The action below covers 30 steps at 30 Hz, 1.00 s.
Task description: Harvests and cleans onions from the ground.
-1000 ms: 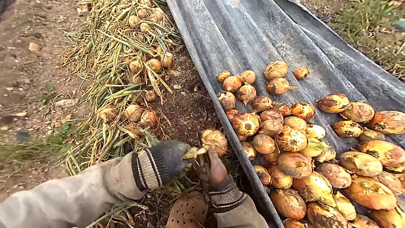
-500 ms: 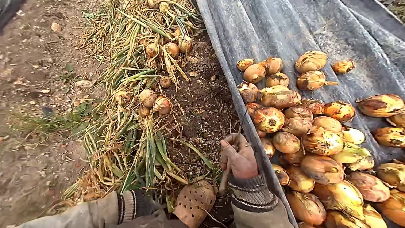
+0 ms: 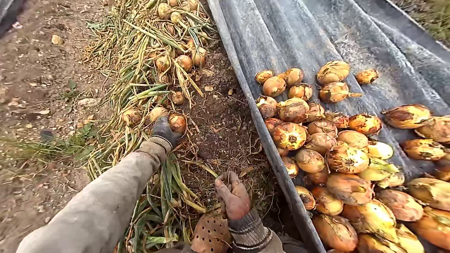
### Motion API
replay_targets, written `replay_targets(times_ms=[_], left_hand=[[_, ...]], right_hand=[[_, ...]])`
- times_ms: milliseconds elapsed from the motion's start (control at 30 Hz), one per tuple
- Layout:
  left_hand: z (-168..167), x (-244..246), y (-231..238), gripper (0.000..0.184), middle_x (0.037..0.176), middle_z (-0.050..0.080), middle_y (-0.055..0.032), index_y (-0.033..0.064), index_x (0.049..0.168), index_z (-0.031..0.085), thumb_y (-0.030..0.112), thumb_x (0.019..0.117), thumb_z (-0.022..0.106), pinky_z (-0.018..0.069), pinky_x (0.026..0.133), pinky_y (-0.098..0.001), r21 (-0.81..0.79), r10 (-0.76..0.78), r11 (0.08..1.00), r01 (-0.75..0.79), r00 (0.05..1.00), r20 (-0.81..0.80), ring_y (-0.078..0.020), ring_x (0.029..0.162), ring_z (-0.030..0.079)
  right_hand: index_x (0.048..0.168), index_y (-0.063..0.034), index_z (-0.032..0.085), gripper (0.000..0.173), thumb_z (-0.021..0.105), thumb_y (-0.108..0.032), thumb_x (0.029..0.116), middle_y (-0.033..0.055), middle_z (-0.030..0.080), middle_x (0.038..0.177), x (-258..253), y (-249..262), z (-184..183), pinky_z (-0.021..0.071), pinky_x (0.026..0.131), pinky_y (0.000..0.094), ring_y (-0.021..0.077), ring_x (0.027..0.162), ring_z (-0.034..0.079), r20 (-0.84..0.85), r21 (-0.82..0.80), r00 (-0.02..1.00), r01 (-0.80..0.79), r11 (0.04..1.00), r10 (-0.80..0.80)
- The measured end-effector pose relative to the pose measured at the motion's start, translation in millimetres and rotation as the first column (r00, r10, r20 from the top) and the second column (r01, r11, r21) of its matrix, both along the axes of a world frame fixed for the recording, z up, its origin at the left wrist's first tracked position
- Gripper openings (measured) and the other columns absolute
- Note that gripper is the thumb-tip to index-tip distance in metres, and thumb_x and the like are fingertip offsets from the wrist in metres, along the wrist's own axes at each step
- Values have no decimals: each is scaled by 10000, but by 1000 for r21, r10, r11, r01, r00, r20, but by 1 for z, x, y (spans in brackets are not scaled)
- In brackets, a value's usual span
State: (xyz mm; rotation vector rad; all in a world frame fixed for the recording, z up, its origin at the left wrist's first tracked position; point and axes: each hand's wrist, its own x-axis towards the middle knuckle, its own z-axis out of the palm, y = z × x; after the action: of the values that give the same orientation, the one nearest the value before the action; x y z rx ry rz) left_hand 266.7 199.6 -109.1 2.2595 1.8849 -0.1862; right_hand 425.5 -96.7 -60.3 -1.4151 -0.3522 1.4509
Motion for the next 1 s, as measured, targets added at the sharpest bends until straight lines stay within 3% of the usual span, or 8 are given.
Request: replay_targets(times_ms=[133,300,367,467,600,767,900,1000], left_hand=[[-1,-13,-14,966,1472,517,-206,98,1486,403,217,692,940,485,1088,-587,-48,96,995,-87,971,217,-375,1330,552],[15,13,-19,774,1223,665,-283,-36,1366,529,522,880,758,501,982,-669,-216,267,936,-278,961,-79,-443,1141,662],[70,48,-44,575,1159,677,-261,-59,1253,622,468,1023,609,490,975,-608,-334,300,888,-315,949,-98,-396,1078,663],[101,39,-73,386,817,516,-112,-22,1152,594,324,1120,425,439,632,-358,-464,273,869,-170,948,163,-198,660,485],[116,-8,-100,117,676,573,3,34,1018,636,92,1030,536,460,518,-219,-515,183,842,160,813,552,-53,542,529],[135,-27,-135,538,725,678,120,236,955,740,727,735,761,487,514,-148,-555,52,709,434,753,656,35,573,586],[135,-32,-145,612,844,734,114,205,971,772,772,747,716,579,653,-183,-356,-201,762,541,720,664,31,747,677],[136,-29,-142,474,724,661,101,198,730,712,660,816,653,545,591,-248,-118,-515,750,651,686,514,3,688,635]], right_hand=[[1132,-82,619,286,628,-320,973,37,549,690,0,7,-10,478,432,347,157,462,496,8,-61,992,-128,990,129],[1162,-91,599,371,598,-419,989,53,558,728,3,6,-14,514,481,376,174,495,529,47,-117,993,-101,988,108],[1240,-73,572,457,563,-474,1020,84,580,760,5,6,-16,537,533,415,202,527,559,64,-191,992,-98,977,112],[1291,-52,576,584,515,-567,1022,116,608,836,14,8,-20,541,648,471,241,639,594,92,-271,978,-156,950,187],[1260,-36,603,666,489,-638,1001,106,620,868,20,18,-17,538,697,441,222,688,599,80,-198,935,-323,925,344],[1116,-25,654,736,668,-706,835,15,590,715,11,9,5,519,618,344,105,590,544,127,34,971,-208,978,202],[1051,-66,730,776,478,-784,899,43,699,811,-1,2,7,581,716,405,123,744,667,317,195,948,-33,980,-31],[993,-89,738,756,398,-762,949,42,688,773,-6,3,4,579,682,422,133,717,666,349,153,933,32,988,-84]])
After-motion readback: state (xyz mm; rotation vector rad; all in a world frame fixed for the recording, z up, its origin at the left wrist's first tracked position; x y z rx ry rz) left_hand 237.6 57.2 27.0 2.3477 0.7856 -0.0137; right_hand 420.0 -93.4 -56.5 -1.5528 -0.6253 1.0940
